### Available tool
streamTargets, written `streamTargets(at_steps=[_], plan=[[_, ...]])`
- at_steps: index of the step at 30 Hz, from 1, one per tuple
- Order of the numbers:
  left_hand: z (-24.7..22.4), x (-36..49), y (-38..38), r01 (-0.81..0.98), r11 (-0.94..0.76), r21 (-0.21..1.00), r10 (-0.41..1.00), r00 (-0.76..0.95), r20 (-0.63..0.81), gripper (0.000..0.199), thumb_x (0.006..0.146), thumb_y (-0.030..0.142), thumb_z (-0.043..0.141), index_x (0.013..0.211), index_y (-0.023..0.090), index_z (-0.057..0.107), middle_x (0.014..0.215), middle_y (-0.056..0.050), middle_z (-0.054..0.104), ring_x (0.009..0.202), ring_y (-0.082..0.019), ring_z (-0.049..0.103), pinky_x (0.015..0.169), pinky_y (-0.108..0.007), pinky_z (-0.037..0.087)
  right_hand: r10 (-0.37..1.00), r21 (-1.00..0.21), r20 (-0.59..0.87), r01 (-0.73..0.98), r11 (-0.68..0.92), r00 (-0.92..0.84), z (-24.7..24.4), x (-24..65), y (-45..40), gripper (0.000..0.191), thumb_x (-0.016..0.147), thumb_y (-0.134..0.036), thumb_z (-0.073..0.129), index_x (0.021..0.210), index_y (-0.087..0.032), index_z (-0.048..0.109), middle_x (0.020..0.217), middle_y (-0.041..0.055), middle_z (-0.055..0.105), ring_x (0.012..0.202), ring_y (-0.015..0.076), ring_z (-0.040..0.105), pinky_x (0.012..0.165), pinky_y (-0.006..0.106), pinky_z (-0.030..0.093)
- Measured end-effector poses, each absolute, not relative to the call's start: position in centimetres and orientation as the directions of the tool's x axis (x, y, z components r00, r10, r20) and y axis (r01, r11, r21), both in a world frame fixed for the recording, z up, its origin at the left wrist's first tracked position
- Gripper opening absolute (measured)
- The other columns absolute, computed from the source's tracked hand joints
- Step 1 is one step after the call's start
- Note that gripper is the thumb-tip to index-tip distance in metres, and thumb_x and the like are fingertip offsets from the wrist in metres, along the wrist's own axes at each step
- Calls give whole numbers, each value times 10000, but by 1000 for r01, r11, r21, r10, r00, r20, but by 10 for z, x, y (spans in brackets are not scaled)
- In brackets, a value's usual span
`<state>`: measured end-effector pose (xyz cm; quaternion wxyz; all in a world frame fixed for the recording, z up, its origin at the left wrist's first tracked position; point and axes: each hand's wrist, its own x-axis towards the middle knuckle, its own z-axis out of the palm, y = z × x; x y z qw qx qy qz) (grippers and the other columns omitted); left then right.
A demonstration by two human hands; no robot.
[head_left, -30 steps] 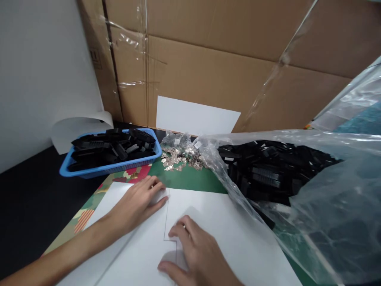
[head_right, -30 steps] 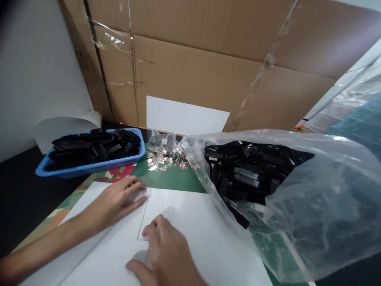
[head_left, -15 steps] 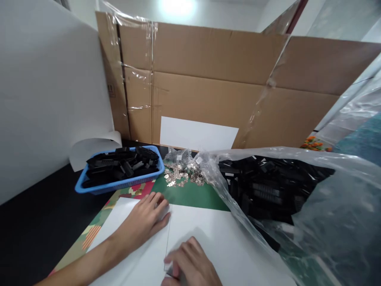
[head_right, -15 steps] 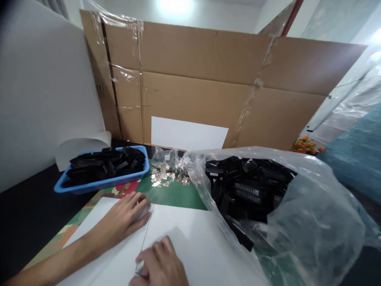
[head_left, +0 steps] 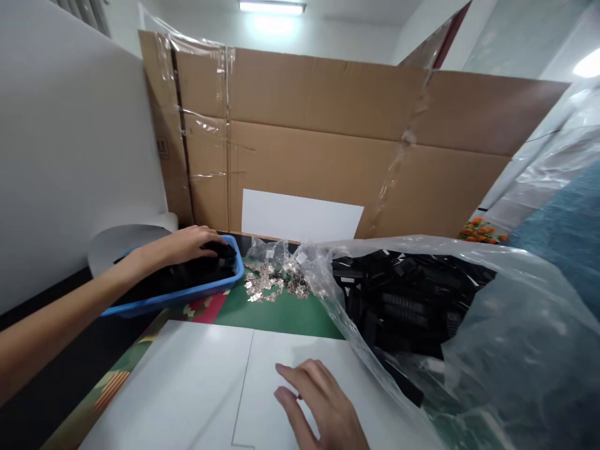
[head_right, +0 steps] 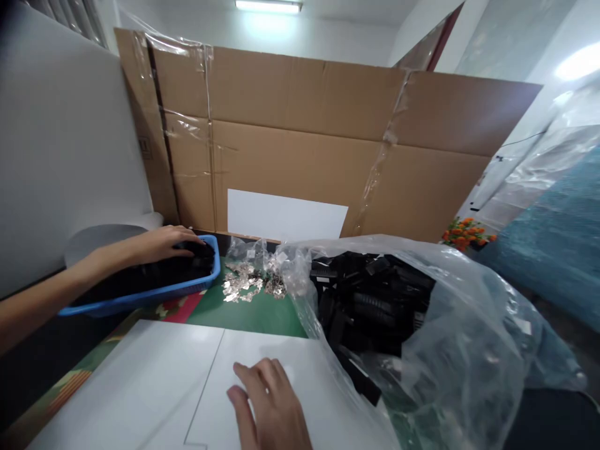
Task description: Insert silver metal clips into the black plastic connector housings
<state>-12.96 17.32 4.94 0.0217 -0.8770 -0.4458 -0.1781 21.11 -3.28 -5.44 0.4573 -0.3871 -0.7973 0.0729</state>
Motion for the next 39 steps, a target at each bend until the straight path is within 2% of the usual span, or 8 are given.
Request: streamTargets(at_steps=[8,12,15,17,19,21,25,39], plan=[[63,-126,164,726,-495,478,866,365,342,292,1024,393,596,1072,111,657,1030,-7,661,1032,-202,649,970,-387,525,578,-383,777,540,749,-251,-64,217,-27,424,1101,-200,418,1512,-207,521,856,61,637,731,190,630,647,284,565],[58,-76,112,528,-373,763,910,368,191,356,1073,457,442,1224,159,563,1106,10,647,1092,-172,613,1000,-316,497,561,-422,803,472,774,-201,-49,221,-29,257,1052,-221,584,1304,-226,634,807,30,670,679,181,646,668,277,569],[25,-28,61,380,-168,910,860,508,-53,446,1084,522,341,1084,162,605,955,-42,666,852,-163,630,781,-299,551,581,-445,778,443,778,-239,-28,230,-29,156,1011,-173,649,1153,-240,652,839,16,706,726,179,684,706,273,574],[-1,-4,32,269,30,963,794,579,-186,493,1063,570,351,979,150,595,846,-48,612,715,-141,543,666,-271,481,581,-436,759,431,790,-295,-16,236,-28,191,991,-138,678,1153,-235,650,902,16,736,801,180,709,756,278,575],[-21,10,13,57,357,932,724,614,-314,442,1023,580,476,919,159,560,781,-18,538,664,-116,414,649,-253,374,595,-449,731,421,788,-333,-9,239,-26,167,977,-172,723,1119,-238,664,936,13,751,850,184,716,800,297,565],[-31,14,2,-66,509,858,688,631,-359,397,1006,556,537,891,176,534,721,23,469,644,-111,290,638,-256,274,640,-503,684,409,761,-349,-7,239,-25,112,968,-259,755,1060,-251,691,967,12,755,898,194,714,848,327,551],[-32,11,-6,-52,449,892,718,615,-326,363,1029,535,471,884,205,516,682,55,393,650,-130,206,620,-284,184,706,-599,594,374,708,-385,-14,230,-23,81,963,-320,761,1027,-276,740,1067,21,742,989,202,686,906,356,524],[-26,10,-15,-52,393,918,746,602,-285,367,980,590,509,904,232,511,825,28,401,705,-139,320,666,-267,313,710,-642,599,309,702,-370,-32,219,-20,184,946,-230,775,1115,-303,765,1059,29,731,952,198,640,857,357,527]])
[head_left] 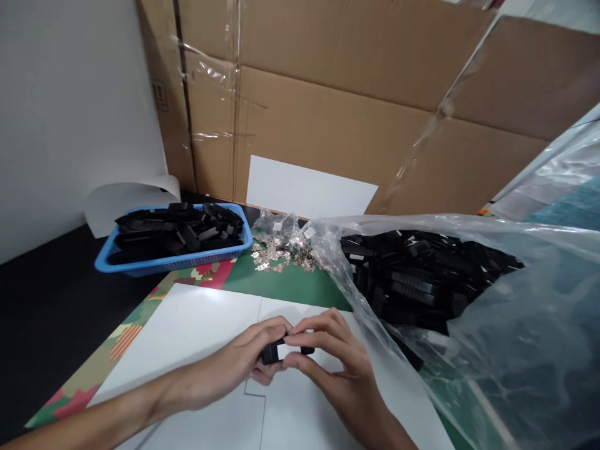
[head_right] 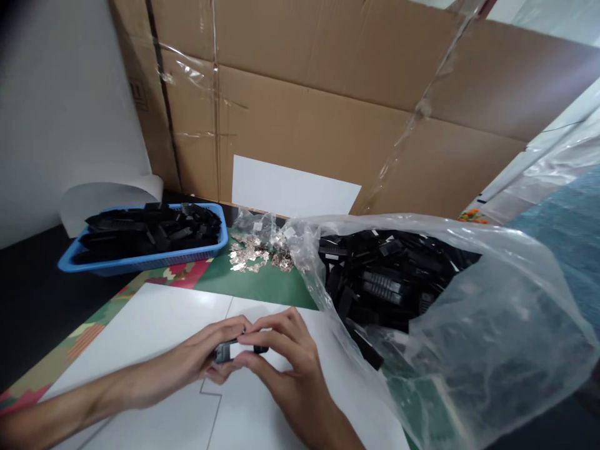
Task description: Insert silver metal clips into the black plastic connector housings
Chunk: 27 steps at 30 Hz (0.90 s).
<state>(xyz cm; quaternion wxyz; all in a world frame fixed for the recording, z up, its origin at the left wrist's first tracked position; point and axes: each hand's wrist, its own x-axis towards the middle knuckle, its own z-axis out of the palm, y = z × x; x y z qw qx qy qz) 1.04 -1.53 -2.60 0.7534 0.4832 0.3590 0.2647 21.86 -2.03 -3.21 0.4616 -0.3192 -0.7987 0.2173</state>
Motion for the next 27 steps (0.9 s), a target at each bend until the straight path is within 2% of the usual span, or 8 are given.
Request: streamTargets(at_steps=[2,5,8,10,14,18,22,27], plan=[[-28,9,-15,-35,380,924,749,598,-285,372,985,595,509,912,231,522,816,32,401,709,-140,331,681,-273,317,716,-639,582,329,696,-386,-31,218,-22,202,951,-219,767,1128,-317,770,1077,25,723,969,192,640,883,353,527],[-33,9,-14,-46,379,924,763,581,-284,392,976,621,528,1014,237,593,784,33,425,718,-151,355,705,-287,328,812,-737,436,364,569,-388,-27,220,-22,224,957,-322,760,1181,-330,756,1114,24,694,971,179,650,891,323,551],[-38,10,-12,-125,456,881,745,595,-301,386,988,604,537,1041,227,600,743,38,416,677,-139,311,661,-271,283,904,-792,306,447,415,-298,-28,224,-6,303,1028,-443,617,1249,-252,697,1101,52,685,871,158,672,796,276,590],[-40,11,-10,-203,516,832,720,629,-293,350,1017,552,526,1028,208,584,732,35,423,656,-128,284,631,-261,246,925,-719,329,584,377,-192,-35,225,17,309,1079,-401,489,1194,-189,683,1050,72,690,828,160,681,752,271,595],[-38,8,-7,-320,540,778,708,673,-215,293,1061,453,497,1022,173,576,739,19,450,643,-118,275,608,-263,224,920,-596,369,725,344,-133,-57,223,69,257,1020,-240,512,1199,-135,663,1111,129,635,817,209,658,775,372,583],[-34,3,-5,-358,544,759,711,677,-190,288,1069,449,513,1010,172,565,766,5,497,644,-108,305,629,-259,261,910,-508,393,793,337,-134,-70,218,92,164,998,-177,524,1034,-143,681,1096,134,614,867,239,650,824,398,551],[-33,2,-4,-402,551,732,724,666,-179,292,1064,438,530,928,180,550,780,-23,568,652,-117,402,657,-275,340,894,-485,416,791,372,-165,-72,219,91,226,1024,-184,474,920,-172,674,1074,112,627,877,232,651,848,392,527],[-33,2,-4,-444,578,685,726,663,-182,288,1068,405,527,905,169,547,763,-25,571,630,-110,425,636,-259,367,891,-542,424,742,395,-164,-64,224,80,142,978,-204,525,944,-186,662,1051,88,662,819,213,671,770,356,532]])
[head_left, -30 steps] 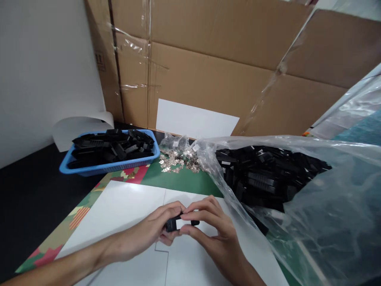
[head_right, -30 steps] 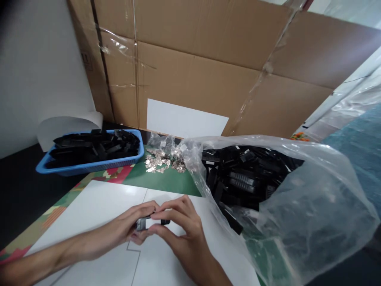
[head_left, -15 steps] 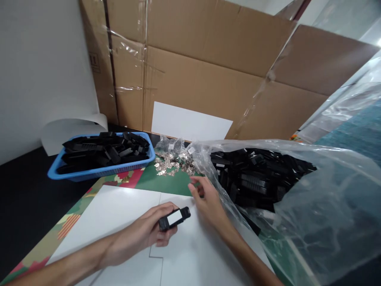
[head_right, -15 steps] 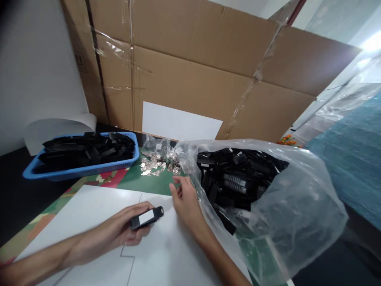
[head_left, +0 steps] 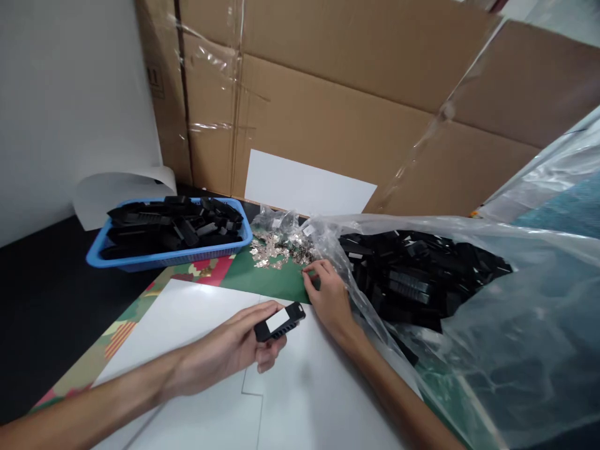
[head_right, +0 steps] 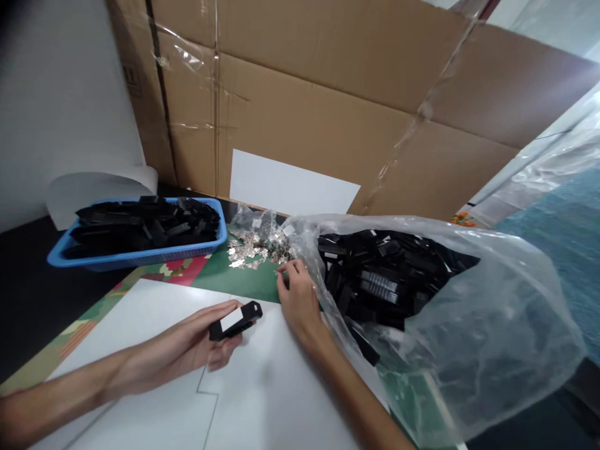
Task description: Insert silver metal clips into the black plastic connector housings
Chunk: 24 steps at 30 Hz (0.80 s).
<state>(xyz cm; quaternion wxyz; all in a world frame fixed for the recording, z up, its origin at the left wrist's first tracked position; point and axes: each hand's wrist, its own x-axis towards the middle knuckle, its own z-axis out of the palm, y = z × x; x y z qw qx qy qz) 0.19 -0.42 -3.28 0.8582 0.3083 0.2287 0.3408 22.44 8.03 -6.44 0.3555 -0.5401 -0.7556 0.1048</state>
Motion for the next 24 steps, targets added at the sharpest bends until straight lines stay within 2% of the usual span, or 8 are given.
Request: streamTargets(at_steps=[5,8,11,13,15,17,20,24], plan=[[-32,-2,-1,-478,724,498,639,737,-221,241,1071,356,532,921,168,529,750,12,471,618,-80,343,626,-198,326,903,-642,394,651,404,-172,-53,239,49,83,963,-230,561,955,-204,640,872,27,700,763,186,684,711,296,540],[-30,-3,0,-475,757,449,610,760,-225,237,1052,368,577,970,146,570,750,21,438,615,-76,322,613,-185,319,905,-682,377,602,416,-198,-47,246,29,64,946,-222,586,910,-206,636,841,14,684,768,173,677,729,282,538],[-29,-2,1,-451,762,464,597,767,-234,258,1044,384,589,966,138,606,733,34,406,603,-75,296,597,-179,317,901,-733,357,525,433,-245,-40,247,16,75,949,-202,596,906,-206,657,867,13,664,806,165,656,758,279,521],[-30,-1,2,-422,694,584,646,723,-246,307,1058,437,544,997,151,637,749,30,418,618,-81,325,619,-185,353,895,-765,353,467,443,-271,-34,247,10,84,957,-193,605,913,-210,675,891,12,654,827,159,640,775,276,511],[-34,-2,2,-301,454,839,773,602,-202,298,1046,464,558,1103,192,666,801,16,476,681,-102,424,680,-213,414,899,-793,343,428,433,-274,-29,247,6,77,963,-198,623,938,-217,693,916,10,664,839,152,637,791,270,513],[-40,-5,1,-19,25,1000,879,476,-14,273,995,408,665,1215,246,669,908,-6,573,821,-143,546,790,-261,470,914,-834,317,385,395,-252,-24,249,3,76,957,-216,661,1018,-228,705,951,8,689,858,150,653,809,263,530],[-49,-12,0,318,-482,817,832,460,311,325,949,243,729,1266,280,663,1079,-38,653,994,-186,635,905,-300,496,938,-891,255,320,322,-234,-18,250,-2,141,942,-251,711,1082,-238,714,982,6,724,891,149,679,819,247,553],[-50,-15,-2,412,-637,651,761,471,447,331,956,153,694,1261,274,650,1117,-39,635,983,-162,665,876,-269,523,943,-919,208,278,280,-261,-14,248,-7,69,940,-282,740,985,-230,746,952,-3,750,869,137,691,818,230,553]])
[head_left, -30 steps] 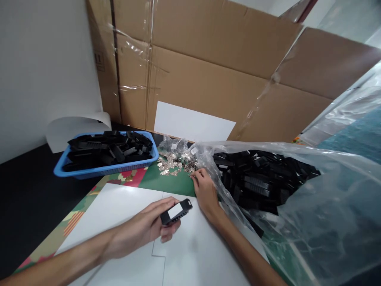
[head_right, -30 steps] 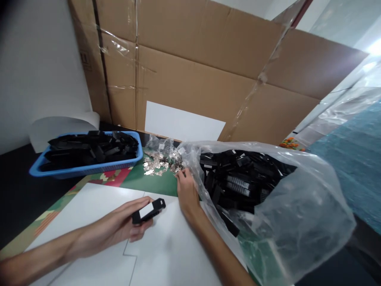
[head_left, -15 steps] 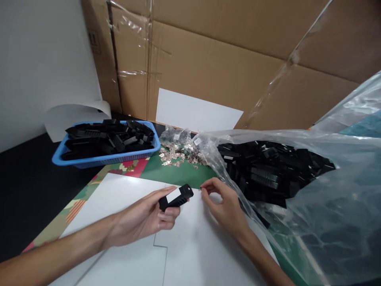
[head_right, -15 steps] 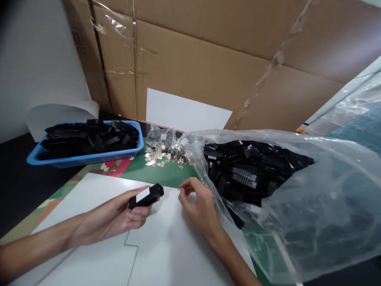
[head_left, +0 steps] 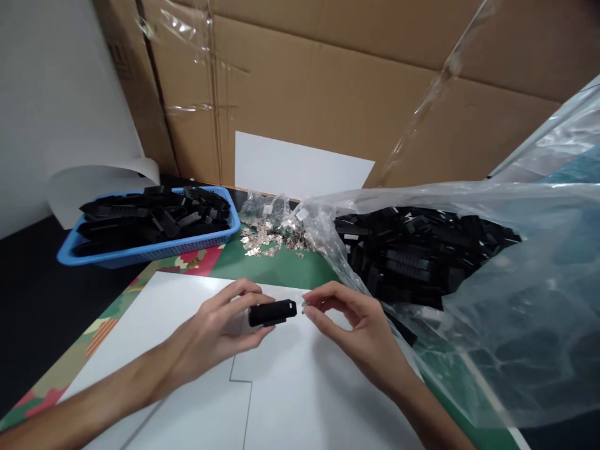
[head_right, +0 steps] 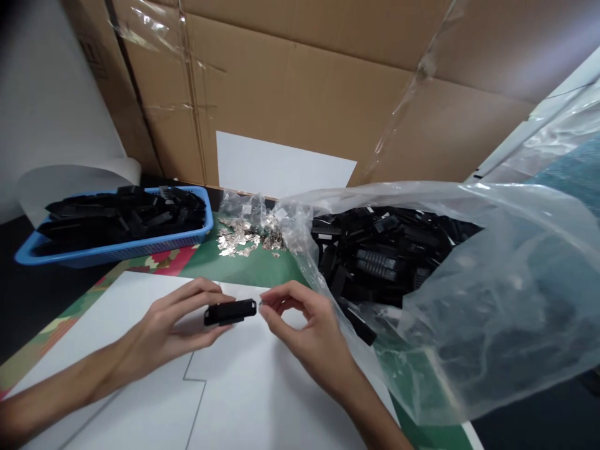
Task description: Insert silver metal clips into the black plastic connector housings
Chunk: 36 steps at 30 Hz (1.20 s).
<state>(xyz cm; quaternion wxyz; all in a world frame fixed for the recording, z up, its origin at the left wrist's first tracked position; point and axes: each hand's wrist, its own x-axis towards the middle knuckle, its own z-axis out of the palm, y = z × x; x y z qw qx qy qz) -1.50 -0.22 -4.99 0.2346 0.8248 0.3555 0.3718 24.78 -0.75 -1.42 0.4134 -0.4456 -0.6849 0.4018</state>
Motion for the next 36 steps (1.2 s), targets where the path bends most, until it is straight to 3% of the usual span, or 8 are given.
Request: streamTargets(at_steps=[13,20,28,32,36], plan=[[-51,-16,-1,373,-711,597,699,467,541,360,928,125,738,1262,234,660,1116,-39,673,982,-145,697,890,-225,565,882,-755,384,457,470,-273,-11,240,-21,78,971,-172,715,1005,-240,729,910,-41,732,803,116,680,766,236,514],[-53,-20,-1,360,-741,567,667,489,562,418,949,125,710,1341,256,647,1167,-49,704,1014,-166,723,893,-236,613,793,-597,525,530,603,-311,-14,233,-30,153,987,-69,641,1046,-204,681,929,12,682,828,151,658,762,277,519],[-53,-20,-2,348,-750,563,659,468,588,451,937,115,728,1357,262,658,1179,-55,721,1028,-172,722,908,-249,618,780,-539,535,580,611,-325,-11,232,-36,140,1007,-86,625,1035,-219,656,939,29,679,852,180,671,757,304,542],[-53,-20,-3,367,-741,563,671,438,598,424,944,140,727,1343,274,672,1172,-50,725,1020,-178,729,913,-268,614,765,-469,514,619,629,-388,-11,235,-39,166,1052,-160,587,1195,-219,648,1094,75,683,1018,215,685,868,333,574],[-46,-18,-4,404,-712,574,702,412,581,417,906,152,780,1290,282,681,1147,-31,715,994,-162,721,864,-235,601,765,-484,475,598,639,-435,-13,242,-35,401,1031,-283,662,1414,-247,549,1336,83,666,1207,235,670,1042,350,567]])
